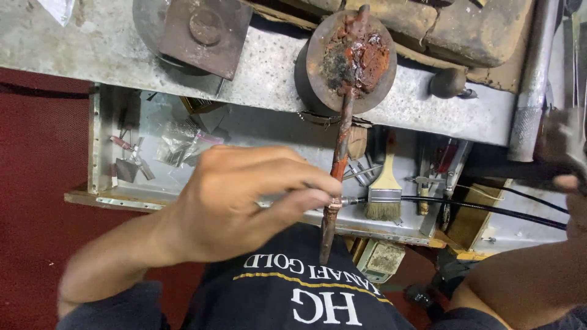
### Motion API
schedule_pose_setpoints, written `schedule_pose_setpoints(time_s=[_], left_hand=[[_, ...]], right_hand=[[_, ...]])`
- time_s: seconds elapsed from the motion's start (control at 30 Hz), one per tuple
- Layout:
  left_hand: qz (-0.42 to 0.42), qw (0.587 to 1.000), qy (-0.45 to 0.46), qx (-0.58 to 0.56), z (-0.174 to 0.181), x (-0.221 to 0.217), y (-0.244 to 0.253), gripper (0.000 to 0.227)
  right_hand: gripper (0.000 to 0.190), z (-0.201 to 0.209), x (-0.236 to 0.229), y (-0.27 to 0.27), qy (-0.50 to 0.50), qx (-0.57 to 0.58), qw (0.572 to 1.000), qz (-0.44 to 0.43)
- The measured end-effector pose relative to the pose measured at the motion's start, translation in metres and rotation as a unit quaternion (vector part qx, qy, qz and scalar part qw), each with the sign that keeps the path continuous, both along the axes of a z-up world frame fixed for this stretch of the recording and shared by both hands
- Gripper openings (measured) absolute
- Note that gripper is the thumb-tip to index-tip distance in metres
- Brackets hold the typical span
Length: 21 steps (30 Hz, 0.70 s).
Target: The person holds a reddish metal rod clamped in a vise and repeatedly taps a small metal ring on the rod with a hammer. They rotate the rod and adjust the ring's position between taps, continuing the process throughout the clip.
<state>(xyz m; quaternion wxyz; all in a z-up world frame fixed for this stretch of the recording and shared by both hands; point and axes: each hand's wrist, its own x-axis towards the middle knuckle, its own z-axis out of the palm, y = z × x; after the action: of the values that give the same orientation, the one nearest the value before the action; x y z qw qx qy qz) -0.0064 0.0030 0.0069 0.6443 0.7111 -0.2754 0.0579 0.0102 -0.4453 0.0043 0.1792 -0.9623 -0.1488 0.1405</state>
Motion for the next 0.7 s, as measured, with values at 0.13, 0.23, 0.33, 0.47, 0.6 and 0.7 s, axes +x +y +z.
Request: schedule_pose_setpoints(time_s=[0.13, 0.23, 0.33, 0.47, 0.6, 0.7], left_hand=[[0.037, 0.992, 0.118, -0.035, -0.016, -0.013, 0.006, 0.02], [0.032, 0.981, 0.162, -0.101, -0.025, -0.023, 0.003, 0.029], [0.0, 0.979, 0.178, -0.1, -0.039, -0.035, -0.003, 0.033], [0.078, 0.992, -0.071, 0.074, -0.06, -0.051, -0.013, 0.029], [0.12, 0.932, -0.231, 0.254, -0.04, -0.042, -0.012, 0.04], [0.156, 0.919, -0.214, 0.291, -0.04, -0.036, -0.008, 0.03]], right_hand=[[0.036, -0.023, -0.013, -0.051, -0.093, 0.058, 0.991, -0.082], [0.014, -0.035, 0.002, -0.02, -0.12, 0.104, 0.983, -0.09], [0.027, -0.036, 0.013, 0.005, -0.18, 0.082, 0.98, 0.001], [0.026, -0.044, 0.022, 0.013, -0.207, 0.089, 0.973, 0.053], [0.027, -0.047, 0.025, 0.018, -0.24, 0.059, 0.965, 0.088], [0.024, -0.054, 0.022, 0.015, -0.252, 0.021, 0.964, 0.083]])
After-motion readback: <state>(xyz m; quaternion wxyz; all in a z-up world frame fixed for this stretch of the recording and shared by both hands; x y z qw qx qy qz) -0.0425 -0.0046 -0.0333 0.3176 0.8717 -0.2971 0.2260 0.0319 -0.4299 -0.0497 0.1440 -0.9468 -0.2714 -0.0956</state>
